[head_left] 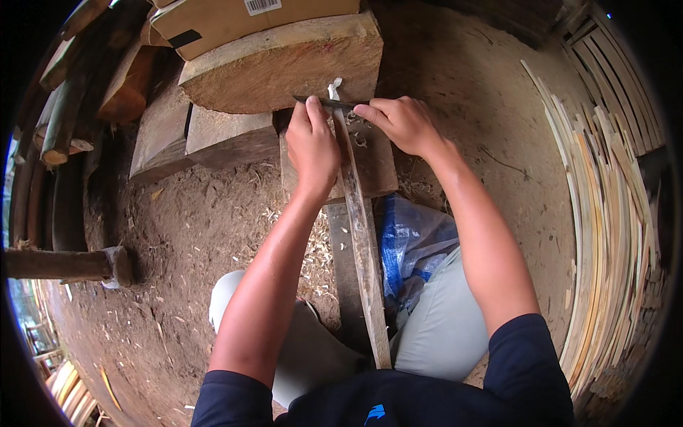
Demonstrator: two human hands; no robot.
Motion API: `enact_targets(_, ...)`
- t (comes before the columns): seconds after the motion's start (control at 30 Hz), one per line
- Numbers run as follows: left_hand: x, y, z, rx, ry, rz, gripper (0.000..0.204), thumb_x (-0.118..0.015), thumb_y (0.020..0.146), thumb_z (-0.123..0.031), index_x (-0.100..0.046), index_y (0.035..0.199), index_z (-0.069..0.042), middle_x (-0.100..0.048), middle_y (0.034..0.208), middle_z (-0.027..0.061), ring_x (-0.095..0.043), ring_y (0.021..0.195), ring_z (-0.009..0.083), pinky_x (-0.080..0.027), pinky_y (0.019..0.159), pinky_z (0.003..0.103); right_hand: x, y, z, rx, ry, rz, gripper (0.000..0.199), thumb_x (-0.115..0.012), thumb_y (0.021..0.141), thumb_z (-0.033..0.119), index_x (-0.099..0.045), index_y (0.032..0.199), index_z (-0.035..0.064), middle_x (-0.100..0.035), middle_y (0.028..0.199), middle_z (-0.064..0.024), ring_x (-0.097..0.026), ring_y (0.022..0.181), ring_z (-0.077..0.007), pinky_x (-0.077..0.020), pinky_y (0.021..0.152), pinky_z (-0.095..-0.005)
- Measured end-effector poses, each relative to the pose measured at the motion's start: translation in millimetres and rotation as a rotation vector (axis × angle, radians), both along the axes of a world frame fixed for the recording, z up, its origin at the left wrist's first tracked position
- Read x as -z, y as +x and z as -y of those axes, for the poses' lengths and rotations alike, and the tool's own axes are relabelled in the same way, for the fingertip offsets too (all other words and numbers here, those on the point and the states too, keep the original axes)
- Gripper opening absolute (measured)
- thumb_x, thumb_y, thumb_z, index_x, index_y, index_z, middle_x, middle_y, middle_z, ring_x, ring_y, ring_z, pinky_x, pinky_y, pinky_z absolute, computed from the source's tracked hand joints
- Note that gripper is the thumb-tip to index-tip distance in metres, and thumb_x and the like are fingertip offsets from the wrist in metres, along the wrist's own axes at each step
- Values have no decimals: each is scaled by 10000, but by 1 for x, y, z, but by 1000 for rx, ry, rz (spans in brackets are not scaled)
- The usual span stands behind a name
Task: The person sits on the ground and uses a knife to shave and shape a long, thin piece of wood held between their legs. They repeatedly scrape the surface to remove thin shavings.
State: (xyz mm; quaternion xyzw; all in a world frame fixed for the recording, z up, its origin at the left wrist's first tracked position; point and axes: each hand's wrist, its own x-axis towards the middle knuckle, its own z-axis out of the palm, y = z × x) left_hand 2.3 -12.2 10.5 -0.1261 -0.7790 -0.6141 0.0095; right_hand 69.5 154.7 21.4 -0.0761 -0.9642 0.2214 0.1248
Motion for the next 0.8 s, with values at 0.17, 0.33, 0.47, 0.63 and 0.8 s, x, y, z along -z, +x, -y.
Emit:
enact_targets(0.17,-4,-4,-1,5,-65,22,466,-427,1043,-396,-592,873,5,-647,812,208,-610,779,406,-447,726,466,1,0,-2,38,-18,6,604,-497,974,602,-672,765,64,-639,679,-200,-651,726,-423,-494,647,-495)
enact_targets(0.33,-7,0,-4,-28,-105,64,478,-430,1033,-413,-600,867,1,-658,818,205,-622,797,402,-452,751,469,-1,3,-7,29,-104,104,607,-535,961,596,-619,779,23,-602,670,-216,-603,701,-439,-459,652,-480)
enact_targets(0.47,-9,6,-6,-17,-64,99,472,-424,1031,-402,-607,863,-1,-655,793,204,-625,785,396,-451,753,469,1,17,-19,11,-170,81,593,-556,956,583,-582,824,6,-582,688,-219,-579,710,-436,-443,670,-472)
enact_targets(0.63,-5,10,-9,-19,-58,81,471,-422,1031,-389,-607,852,6,-645,760,200,-622,753,386,-446,732,469,2,21,-26,14,-187,104,567,-554,963,565,-599,854,11,-597,719,-224,-590,739,-438,-446,687,-475)
enact_targets(0.8,0,7,-14,-47,2,30,476,-417,1032,-380,-600,843,16,-640,748,207,-616,732,394,-444,710,473,1,18,-23,4,-157,116,572,-524,974,564,-627,845,17,-630,759,-226,-617,795,-444,-456,700,-495)
